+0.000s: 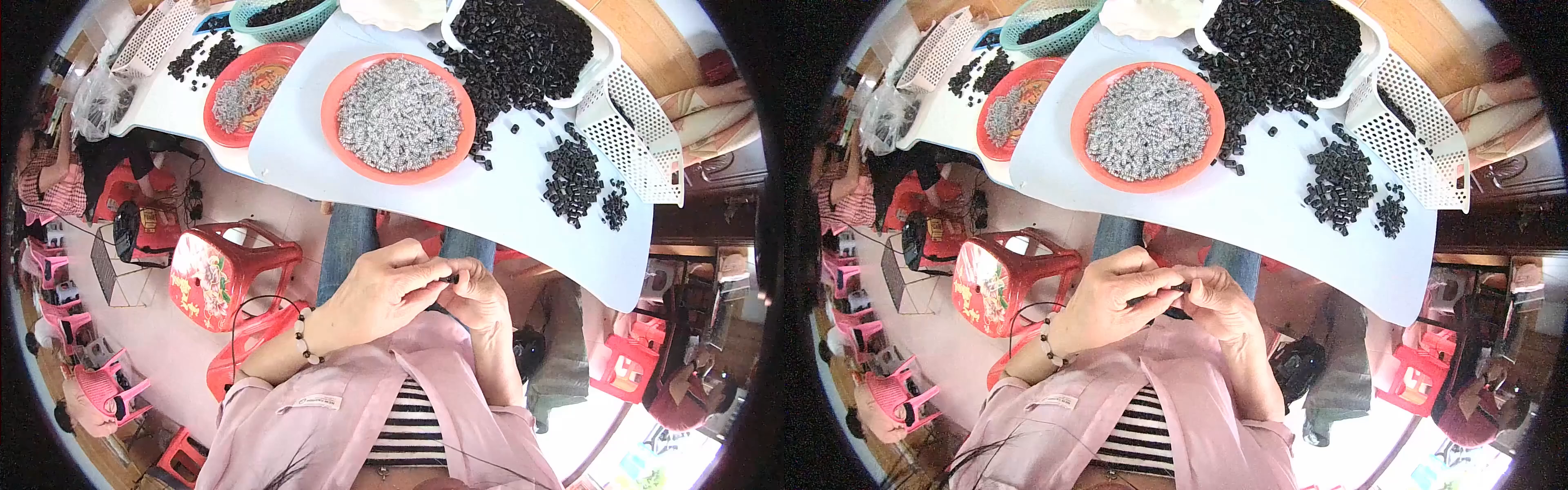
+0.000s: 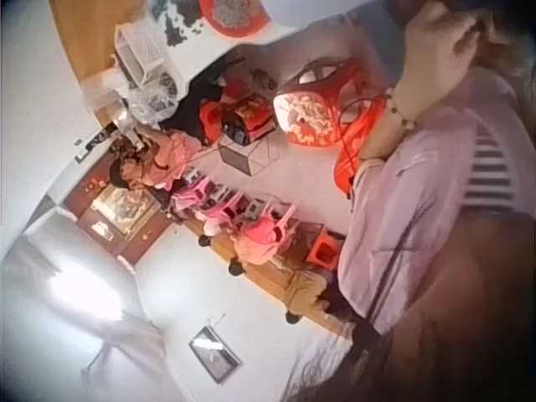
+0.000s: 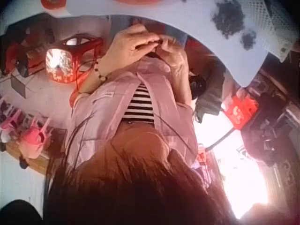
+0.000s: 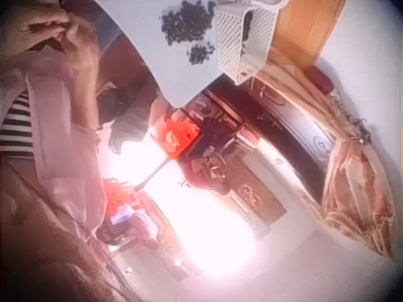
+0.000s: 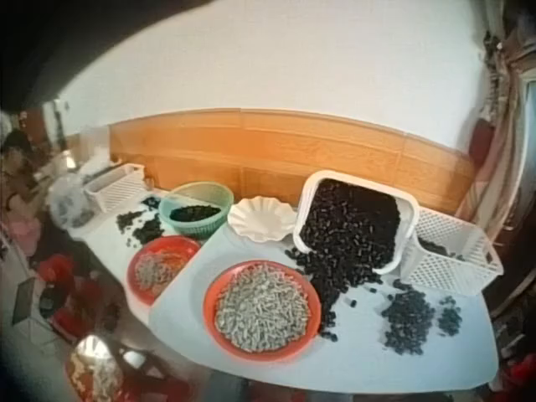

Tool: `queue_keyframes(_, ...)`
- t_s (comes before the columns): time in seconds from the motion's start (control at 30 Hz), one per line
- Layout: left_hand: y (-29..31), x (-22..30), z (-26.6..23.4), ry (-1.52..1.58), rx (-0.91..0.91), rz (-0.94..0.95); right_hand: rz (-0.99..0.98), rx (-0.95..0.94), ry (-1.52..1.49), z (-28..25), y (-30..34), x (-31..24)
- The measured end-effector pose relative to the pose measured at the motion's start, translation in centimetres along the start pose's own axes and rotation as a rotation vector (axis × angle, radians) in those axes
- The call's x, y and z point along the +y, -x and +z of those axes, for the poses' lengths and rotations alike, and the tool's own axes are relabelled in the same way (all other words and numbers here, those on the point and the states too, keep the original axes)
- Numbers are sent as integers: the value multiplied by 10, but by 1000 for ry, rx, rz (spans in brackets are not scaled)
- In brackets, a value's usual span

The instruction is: The person repeatedly assembles small components by picking up black plastic pieces and metal springs from trays on the table and inserting the springs into the plastic pieces by hand.

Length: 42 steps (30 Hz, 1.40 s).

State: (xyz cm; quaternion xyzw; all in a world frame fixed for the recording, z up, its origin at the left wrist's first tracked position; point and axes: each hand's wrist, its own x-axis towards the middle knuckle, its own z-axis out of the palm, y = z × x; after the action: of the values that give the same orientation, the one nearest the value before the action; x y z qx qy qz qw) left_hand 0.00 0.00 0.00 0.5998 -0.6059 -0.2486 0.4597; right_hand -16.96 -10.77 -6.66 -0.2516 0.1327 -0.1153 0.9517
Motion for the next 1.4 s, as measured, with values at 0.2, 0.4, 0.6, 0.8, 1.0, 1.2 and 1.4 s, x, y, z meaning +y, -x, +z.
queue_keyframes(0.2,1,-6,3,69,-16,31,35,50,-29,-2,-2,5)
queue_keyframes(0.4,-1,-6,3,9,-1,26,23,25,-41,3,-2,3)
queue_keyframes(0.6,-3,-9,11,9,196,10,-97,69,47,20,-4,-9)
queue_keyframes(0.8,-11,-1,14,-125,326,-14,-171,244,284,15,-3,-11)
queue_keyframes(1.0,-13,-2,16,-211,325,-39,-292,375,546,23,-3,-15)
queue_keyframes(1.2,-14,-1,17,-231,269,-50,-309,391,617,23,-7,-19)
queue_keyframes(1.4,-17,-1,18,-241,259,-21,-311,414,680,25,-9,-22)
